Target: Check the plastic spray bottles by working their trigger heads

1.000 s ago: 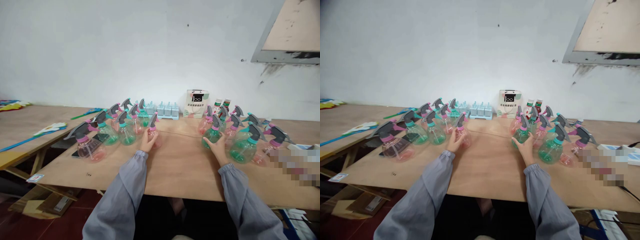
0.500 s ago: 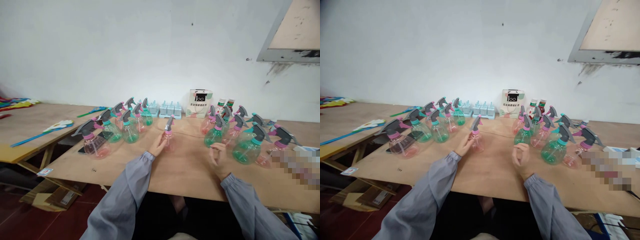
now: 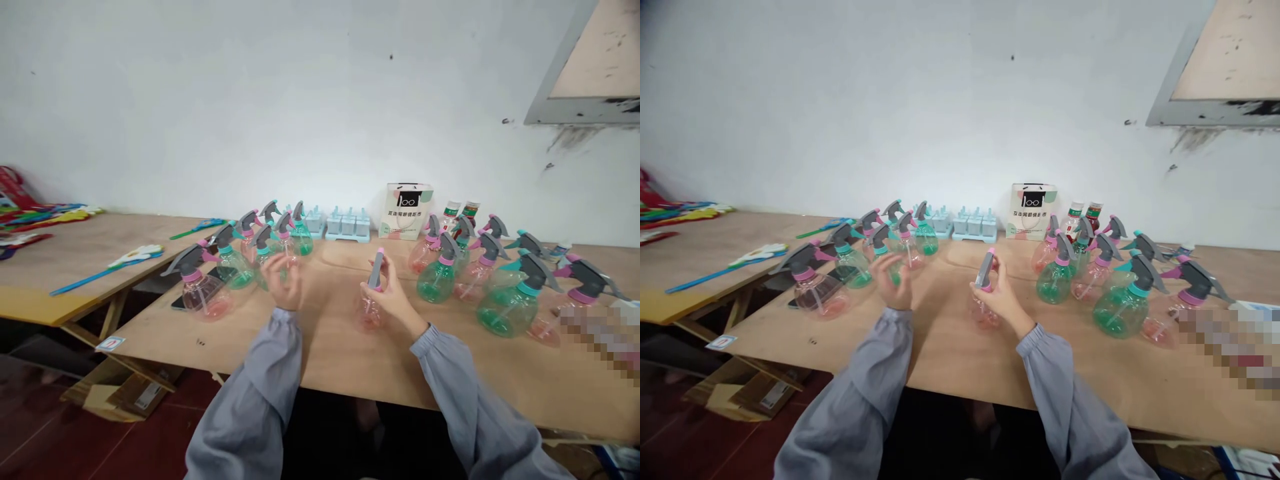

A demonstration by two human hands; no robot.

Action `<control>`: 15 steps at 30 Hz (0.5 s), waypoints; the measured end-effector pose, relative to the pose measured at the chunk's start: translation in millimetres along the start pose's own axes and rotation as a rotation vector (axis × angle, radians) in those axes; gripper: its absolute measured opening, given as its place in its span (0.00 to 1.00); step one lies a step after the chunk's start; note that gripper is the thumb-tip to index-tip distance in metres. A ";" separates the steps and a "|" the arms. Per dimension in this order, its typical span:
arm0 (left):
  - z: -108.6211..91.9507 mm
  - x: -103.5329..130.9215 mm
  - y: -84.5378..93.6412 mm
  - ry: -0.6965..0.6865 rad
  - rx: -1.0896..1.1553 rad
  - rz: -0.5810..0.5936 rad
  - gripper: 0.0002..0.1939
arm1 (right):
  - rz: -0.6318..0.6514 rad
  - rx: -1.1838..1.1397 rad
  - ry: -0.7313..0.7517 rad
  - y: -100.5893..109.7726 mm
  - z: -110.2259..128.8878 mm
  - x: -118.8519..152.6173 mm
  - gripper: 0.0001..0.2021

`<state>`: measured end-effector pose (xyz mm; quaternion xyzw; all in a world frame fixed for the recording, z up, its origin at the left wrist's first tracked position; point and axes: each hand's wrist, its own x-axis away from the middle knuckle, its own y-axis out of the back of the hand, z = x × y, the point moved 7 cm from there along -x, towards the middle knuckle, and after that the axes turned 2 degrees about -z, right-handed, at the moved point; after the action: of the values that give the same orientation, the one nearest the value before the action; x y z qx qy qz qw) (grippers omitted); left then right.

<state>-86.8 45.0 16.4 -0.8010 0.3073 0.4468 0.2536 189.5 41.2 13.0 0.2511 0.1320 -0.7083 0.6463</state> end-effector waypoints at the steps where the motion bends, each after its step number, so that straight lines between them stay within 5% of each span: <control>1: 13.0 -8.8 13.4 0.060 -0.054 -0.131 0.13 | -0.002 0.000 0.000 0.9 1.9 -0.8 0.35; 4: 47.0 -26.0 26.4 0.199 -0.152 -0.215 0.16 | -0.012 0.012 0.010 4.1 6.7 -4.7 0.26; 8: 76.3 -28.3 13.3 0.374 -0.284 -0.039 0.35 | -0.070 0.029 0.018 10.3 5.7 -9.3 0.23; 11: 78.7 -20.5 0.8 0.433 -0.389 0.110 0.45 | -0.116 0.014 0.023 15.2 3.3 -11.7 0.23; 15: 68.5 -11.6 -8.8 0.399 -0.509 0.227 0.42 | -0.111 -0.002 0.039 19.1 8.1 -15.8 0.16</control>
<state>-123.6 100.8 -4.6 -0.8709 0.3168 0.3691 -0.0708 207.4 48.0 30.8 0.2565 0.1589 -0.7381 0.6035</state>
